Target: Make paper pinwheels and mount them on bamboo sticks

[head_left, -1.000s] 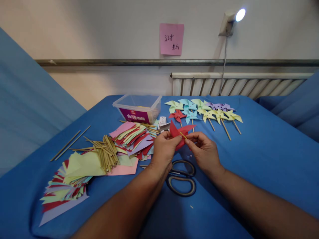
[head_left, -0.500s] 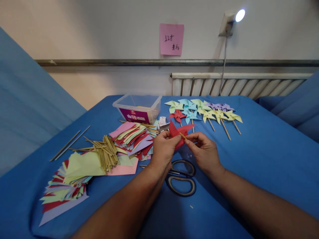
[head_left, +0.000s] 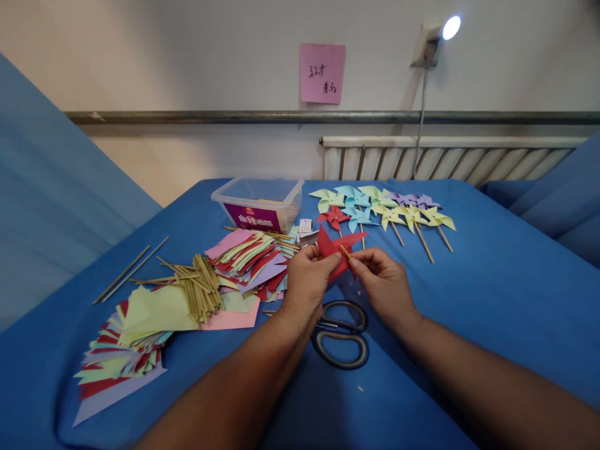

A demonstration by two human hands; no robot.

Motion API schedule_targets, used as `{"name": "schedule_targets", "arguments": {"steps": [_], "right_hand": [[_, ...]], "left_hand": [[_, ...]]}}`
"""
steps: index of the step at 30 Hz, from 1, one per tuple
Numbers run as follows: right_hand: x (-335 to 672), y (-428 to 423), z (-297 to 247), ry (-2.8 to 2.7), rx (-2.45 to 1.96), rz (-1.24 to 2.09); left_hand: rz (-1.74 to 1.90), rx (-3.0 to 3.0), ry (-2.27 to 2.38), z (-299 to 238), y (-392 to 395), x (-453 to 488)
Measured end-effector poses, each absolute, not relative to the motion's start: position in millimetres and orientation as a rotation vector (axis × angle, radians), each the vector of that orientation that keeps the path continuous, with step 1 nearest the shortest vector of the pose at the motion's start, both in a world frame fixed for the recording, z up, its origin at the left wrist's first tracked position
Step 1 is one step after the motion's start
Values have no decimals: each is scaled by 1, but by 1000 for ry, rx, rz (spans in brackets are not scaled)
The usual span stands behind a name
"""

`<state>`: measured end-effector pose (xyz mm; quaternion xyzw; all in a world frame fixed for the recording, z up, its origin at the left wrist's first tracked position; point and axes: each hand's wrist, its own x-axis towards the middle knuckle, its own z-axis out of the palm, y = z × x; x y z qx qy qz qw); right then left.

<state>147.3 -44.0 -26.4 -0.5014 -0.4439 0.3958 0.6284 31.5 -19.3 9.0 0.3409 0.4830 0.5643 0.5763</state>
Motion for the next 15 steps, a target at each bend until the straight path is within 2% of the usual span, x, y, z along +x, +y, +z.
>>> {"name": "schedule_targets", "arguments": {"steps": [15], "right_hand": [[146, -46, -19, -1021, -1204, 951]], "left_hand": [[1268, 824, 1140, 5, -19, 31]]}}
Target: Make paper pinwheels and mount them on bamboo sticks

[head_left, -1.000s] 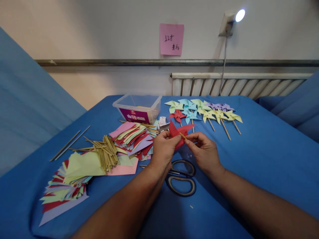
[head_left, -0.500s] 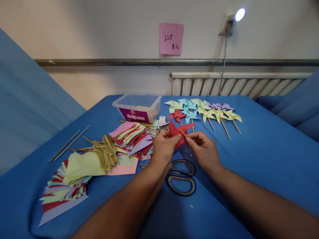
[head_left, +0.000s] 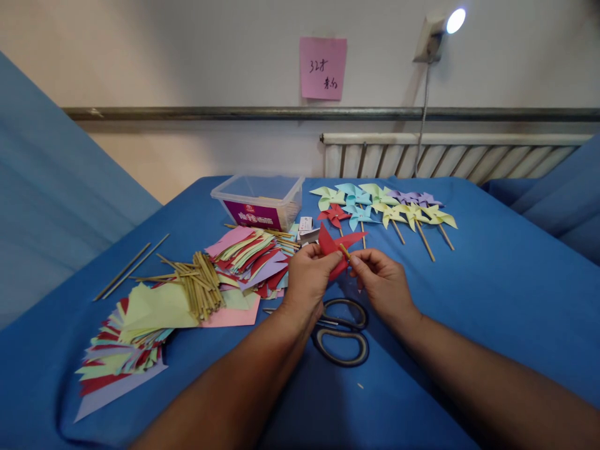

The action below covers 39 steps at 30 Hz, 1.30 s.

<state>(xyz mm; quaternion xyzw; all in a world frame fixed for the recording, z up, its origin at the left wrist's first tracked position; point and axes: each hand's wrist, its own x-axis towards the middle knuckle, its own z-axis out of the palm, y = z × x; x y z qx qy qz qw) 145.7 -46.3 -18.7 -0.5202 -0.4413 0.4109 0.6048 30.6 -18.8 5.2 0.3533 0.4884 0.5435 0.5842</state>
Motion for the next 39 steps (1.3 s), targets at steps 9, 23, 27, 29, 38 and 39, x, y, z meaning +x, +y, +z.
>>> {"name": "schedule_targets", "arguments": {"steps": [9, 23, 27, 29, 38, 39], "right_hand": [[147, -48, -18, -1034, -1199, 926], [149, -45, -28, -1081, -1180, 856], [149, -46, -27, -1079, -1187, 827], [148, -46, -26, -1075, -1182, 826], [147, -45, -26, -1017, -1130, 905], [147, -45, -26, -1010, -1125, 919]], "left_hand": [[1250, 848, 1147, 1, -17, 31], [1234, 823, 1159, -2, -16, 31], [1230, 818, 1154, -2, -16, 32], [1232, 824, 1155, -1, -16, 32], [1210, 826, 1168, 0, -18, 31], [1212, 825, 1162, 0, -18, 31]]}}
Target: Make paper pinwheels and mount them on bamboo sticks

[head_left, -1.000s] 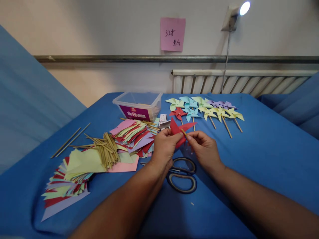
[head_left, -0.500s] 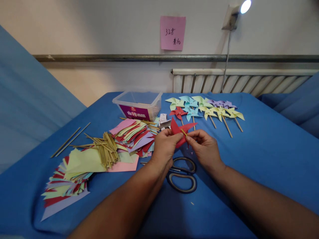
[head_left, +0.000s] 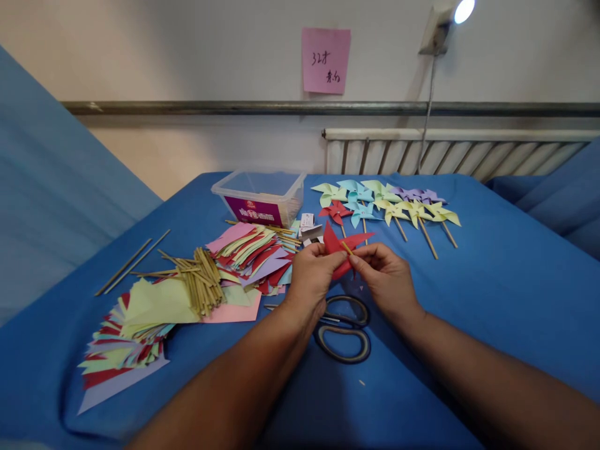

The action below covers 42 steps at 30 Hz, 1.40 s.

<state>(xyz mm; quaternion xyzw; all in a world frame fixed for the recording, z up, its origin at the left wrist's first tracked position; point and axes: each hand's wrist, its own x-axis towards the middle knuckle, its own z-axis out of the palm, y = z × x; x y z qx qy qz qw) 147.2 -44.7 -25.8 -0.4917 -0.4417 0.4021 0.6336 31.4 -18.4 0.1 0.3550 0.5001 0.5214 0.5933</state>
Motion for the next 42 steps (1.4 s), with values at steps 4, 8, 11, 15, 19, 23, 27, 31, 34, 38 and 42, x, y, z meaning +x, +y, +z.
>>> {"name": "schedule_targets", "arguments": {"steps": [4, 8, 11, 15, 19, 23, 27, 31, 34, 38, 42], "right_hand": [[147, -46, -25, -1009, -1123, 942], [147, -47, -24, -1014, -1117, 938], [147, -47, -23, -1006, -1114, 956], [148, -46, -21, -990, -1119, 973], [149, -46, -23, -1011, -1103, 951], [149, -46, -25, -1031, -1120, 928], [149, -45, -26, -1034, -1125, 909], [148, -45, -25, -1013, -1116, 915], [148, -46, -23, -1008, -1116, 922], [149, -46, -22, -1018, -1122, 913], [149, -46, -22, -1025, -1126, 908]], "left_hand": [[1212, 820, 1147, 0, -18, 32], [1206, 809, 1147, 1, -18, 32], [1207, 804, 1134, 0, -18, 32], [1202, 797, 1133, -1, -18, 32], [1203, 799, 1131, -2, -17, 32], [1199, 793, 1140, -1, -17, 32], [1211, 791, 1133, -1, -17, 31], [1205, 789, 1135, -2, -17, 31], [1196, 778, 1139, -3, -16, 31], [1193, 773, 1136, -3, -16, 31], [1200, 769, 1124, -1, -17, 31]]}}
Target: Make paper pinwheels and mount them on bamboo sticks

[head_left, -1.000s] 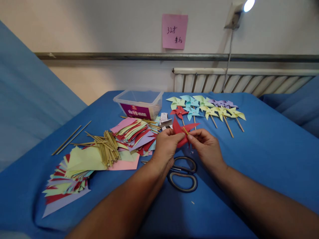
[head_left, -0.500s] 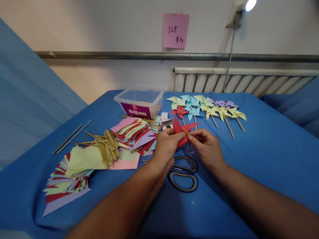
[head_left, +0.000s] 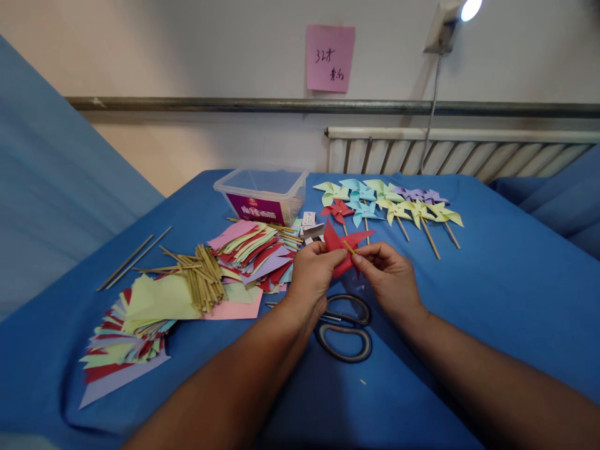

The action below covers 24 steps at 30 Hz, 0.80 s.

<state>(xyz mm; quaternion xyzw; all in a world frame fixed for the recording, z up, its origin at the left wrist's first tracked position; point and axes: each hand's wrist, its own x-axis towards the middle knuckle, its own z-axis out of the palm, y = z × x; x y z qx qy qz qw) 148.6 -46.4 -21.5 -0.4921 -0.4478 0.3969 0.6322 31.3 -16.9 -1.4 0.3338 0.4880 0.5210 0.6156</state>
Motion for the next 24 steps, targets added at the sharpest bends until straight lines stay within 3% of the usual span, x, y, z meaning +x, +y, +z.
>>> {"name": "schedule_targets", "arguments": {"steps": [24], "right_hand": [[149, -47, -28, -1081, -1125, 825]], "left_hand": [[1205, 782, 1115, -1, -19, 30]]}}
